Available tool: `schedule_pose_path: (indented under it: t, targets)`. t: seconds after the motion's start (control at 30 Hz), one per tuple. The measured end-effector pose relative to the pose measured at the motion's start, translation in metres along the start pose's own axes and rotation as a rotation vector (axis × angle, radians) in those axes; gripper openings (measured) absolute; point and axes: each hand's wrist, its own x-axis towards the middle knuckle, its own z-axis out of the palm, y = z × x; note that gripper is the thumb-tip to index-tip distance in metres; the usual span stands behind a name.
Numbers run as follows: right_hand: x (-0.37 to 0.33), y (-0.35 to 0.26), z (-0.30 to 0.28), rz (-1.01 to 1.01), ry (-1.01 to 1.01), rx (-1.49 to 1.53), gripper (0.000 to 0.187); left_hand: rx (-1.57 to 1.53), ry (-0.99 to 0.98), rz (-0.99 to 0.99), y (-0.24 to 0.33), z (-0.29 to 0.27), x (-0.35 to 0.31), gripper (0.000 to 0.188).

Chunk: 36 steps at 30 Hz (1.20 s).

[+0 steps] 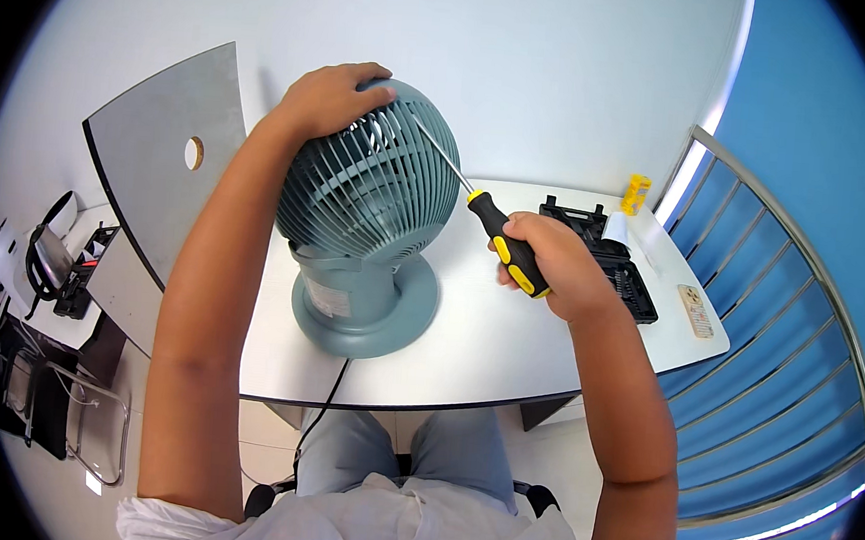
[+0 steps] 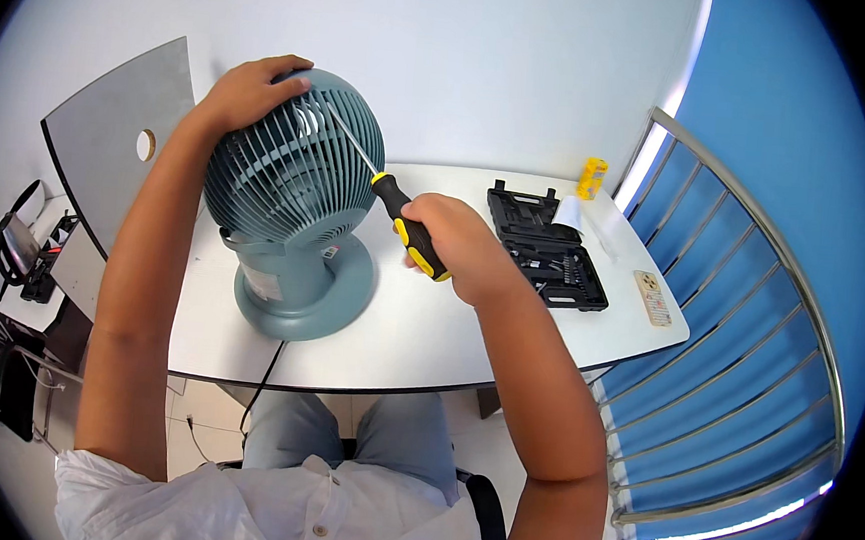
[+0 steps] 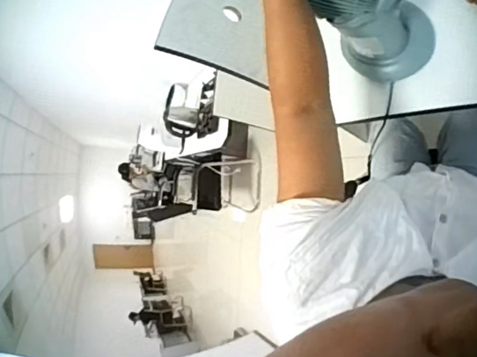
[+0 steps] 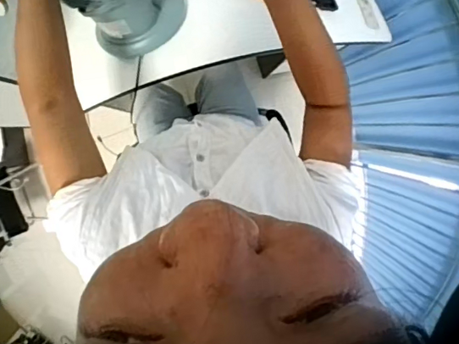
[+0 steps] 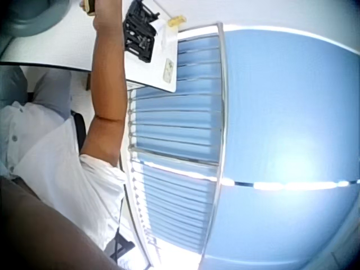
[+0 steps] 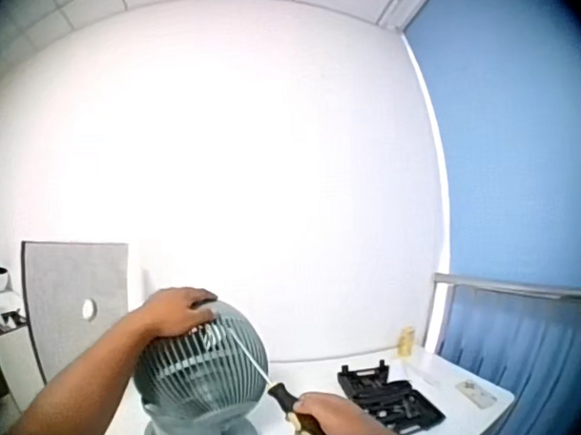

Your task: The person uses a screwdriver to loosen screws on the front grille of a teal table fan. After removing the screws, they detach the front grille, exposing the fan blades and motor housing. The person then tilts the fan to access the base.

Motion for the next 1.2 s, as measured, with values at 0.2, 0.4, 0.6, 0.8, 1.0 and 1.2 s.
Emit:
schedule_pose_path:
  t: [0.2, 0.4, 0.6, 0.8, 1.0, 1.2]
  targets:
    - [-0.002, -0.001, -0.006, 0.092, -0.343, 0.318, 0.023, 0.004, -0.002, -0.01, -0.001, -0.001, -0.002, 0.051]
    - [-0.005, 0.011, 0.02, -0.564, 0.609, -1.046, 0.032, 0.046, 0.008, -0.03, -0.005, 0.002, 0.001, 0.056]
    - [0.008, 0.017, -0.003, -0.175, 0.088, -0.275, 0.025, 0.035, 0.011, -0.011, -0.001, 0.002, 0.002, 0.055]
    - [-0.008, -0.01, 0.001, 0.149, -0.15, 0.322, 0.022, 0.038, 0.014, -0.025, -0.007, 0.001, -0.001, 0.056]
    - [-0.007, 0.01, 0.023, -0.48, 0.539, -0.945, 0.019, 0.04, 0.011, -0.034, -0.003, 0.001, 0.0, 0.057]
    - [0.003, 0.012, 0.005, -0.138, 0.293, -0.386, 0.024, 0.035, 0.011, -0.035, 0.0, 0.0, -0.001, 0.056]
